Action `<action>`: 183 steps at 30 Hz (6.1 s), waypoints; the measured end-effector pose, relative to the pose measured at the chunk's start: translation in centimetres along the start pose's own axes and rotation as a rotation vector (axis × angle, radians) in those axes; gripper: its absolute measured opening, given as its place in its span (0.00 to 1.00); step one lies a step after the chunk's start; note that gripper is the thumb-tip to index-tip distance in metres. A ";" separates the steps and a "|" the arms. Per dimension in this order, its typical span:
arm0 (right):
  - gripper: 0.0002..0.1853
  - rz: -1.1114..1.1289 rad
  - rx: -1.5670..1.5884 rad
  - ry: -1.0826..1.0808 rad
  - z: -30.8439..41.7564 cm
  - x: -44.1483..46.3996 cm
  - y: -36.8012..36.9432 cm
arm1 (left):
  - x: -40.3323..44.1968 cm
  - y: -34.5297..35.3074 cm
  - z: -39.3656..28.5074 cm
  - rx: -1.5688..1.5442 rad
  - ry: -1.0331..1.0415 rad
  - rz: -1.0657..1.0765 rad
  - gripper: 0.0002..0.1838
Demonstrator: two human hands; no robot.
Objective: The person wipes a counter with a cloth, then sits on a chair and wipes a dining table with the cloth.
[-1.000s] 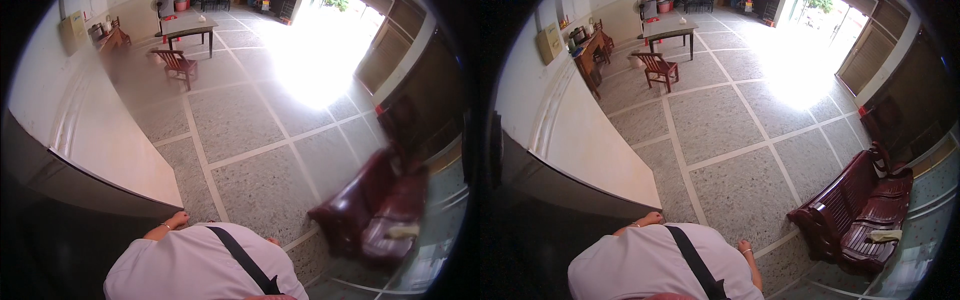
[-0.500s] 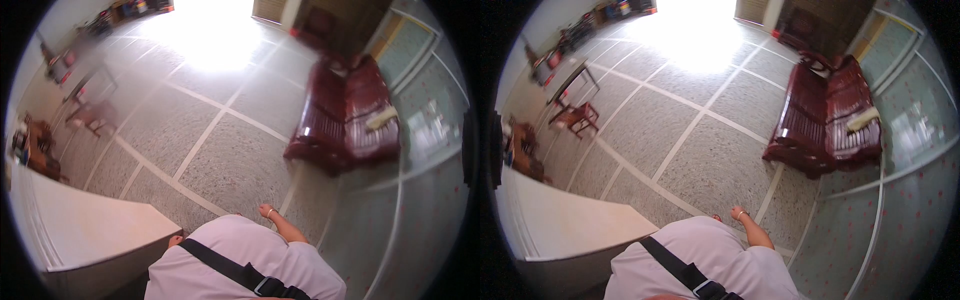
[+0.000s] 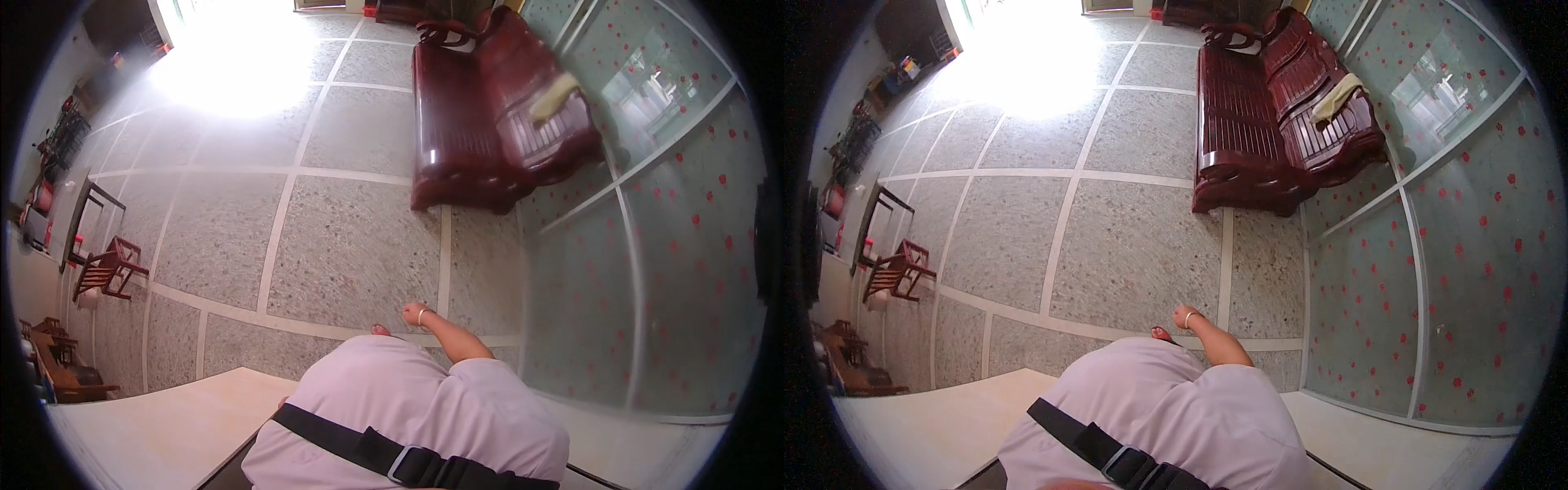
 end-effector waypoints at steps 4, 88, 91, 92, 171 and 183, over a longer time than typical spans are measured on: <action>0.15 0.117 0.000 0.039 0.9 -2.1 -3.1 | 0.4 -0.3 0.8 0.016 0.062 -0.017 0.18; 0.16 0.482 -0.557 -0.650 11.5 31.1 3.9 | -7.4 4.0 -2.4 -0.714 -0.297 -0.466 0.13; 0.16 0.483 -0.481 -0.670 16.9 33.9 3.8 | -4.9 1.0 -3.3 -0.492 -0.346 -0.422 0.12; 0.16 0.470 -0.473 -0.684 18.6 35.0 3.4 | -3.7 -0.4 -4.1 -0.315 -0.269 -0.392 0.12; 0.18 0.655 -0.918 -1.314 168.5 35.1 37.7 | 29.0 -92.1 11.4 -2.178 0.089 -0.981 0.08; 0.15 0.592 -1.551 -1.369 172.9 39.9 48.1 | 23.8 -135.2 29.5 -1.084 -0.081 -1.261 0.15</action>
Point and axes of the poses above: each hand's wrist, its own x-axis towards the middle knuckle, its own y-axis out of the palm, z = x × y, the point moved 5 cm from there along x, towards the middle knuckle, and after that the axes turned 12 degrees about -x, right-handed, at the moved point
